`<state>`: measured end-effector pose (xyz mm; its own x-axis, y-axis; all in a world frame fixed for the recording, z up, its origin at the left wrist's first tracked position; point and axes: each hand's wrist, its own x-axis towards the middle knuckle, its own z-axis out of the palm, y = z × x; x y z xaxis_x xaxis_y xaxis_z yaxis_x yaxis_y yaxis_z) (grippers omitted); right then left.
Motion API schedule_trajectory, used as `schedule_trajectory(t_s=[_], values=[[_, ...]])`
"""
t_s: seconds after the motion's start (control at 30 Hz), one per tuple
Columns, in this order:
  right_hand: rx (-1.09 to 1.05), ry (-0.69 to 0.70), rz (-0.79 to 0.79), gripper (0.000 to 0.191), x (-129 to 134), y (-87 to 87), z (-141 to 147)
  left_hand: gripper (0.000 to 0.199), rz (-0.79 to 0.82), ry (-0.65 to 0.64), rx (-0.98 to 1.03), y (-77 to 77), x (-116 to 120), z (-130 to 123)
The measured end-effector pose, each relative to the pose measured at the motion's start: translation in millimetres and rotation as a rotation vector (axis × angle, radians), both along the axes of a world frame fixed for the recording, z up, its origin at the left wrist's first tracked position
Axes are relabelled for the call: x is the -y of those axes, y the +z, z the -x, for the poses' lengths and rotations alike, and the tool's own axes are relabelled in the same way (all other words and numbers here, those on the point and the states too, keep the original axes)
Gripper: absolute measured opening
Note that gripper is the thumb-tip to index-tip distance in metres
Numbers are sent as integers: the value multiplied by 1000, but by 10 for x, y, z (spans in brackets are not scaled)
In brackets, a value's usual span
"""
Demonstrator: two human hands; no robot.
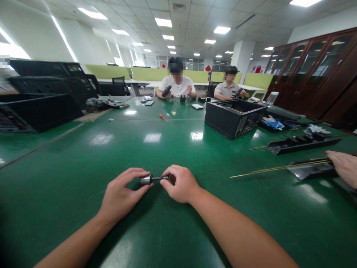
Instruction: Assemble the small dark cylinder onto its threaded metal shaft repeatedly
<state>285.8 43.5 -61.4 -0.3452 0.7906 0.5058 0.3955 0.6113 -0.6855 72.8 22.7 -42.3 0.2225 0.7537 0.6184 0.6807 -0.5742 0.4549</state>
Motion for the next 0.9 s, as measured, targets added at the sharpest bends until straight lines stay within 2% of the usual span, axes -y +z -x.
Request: schedule_trajectory(t_s=[0.9], values=[[-2, -28, 7, 2, -14, 20, -20, 19, -9, 0, 12, 13, -25, 43]])
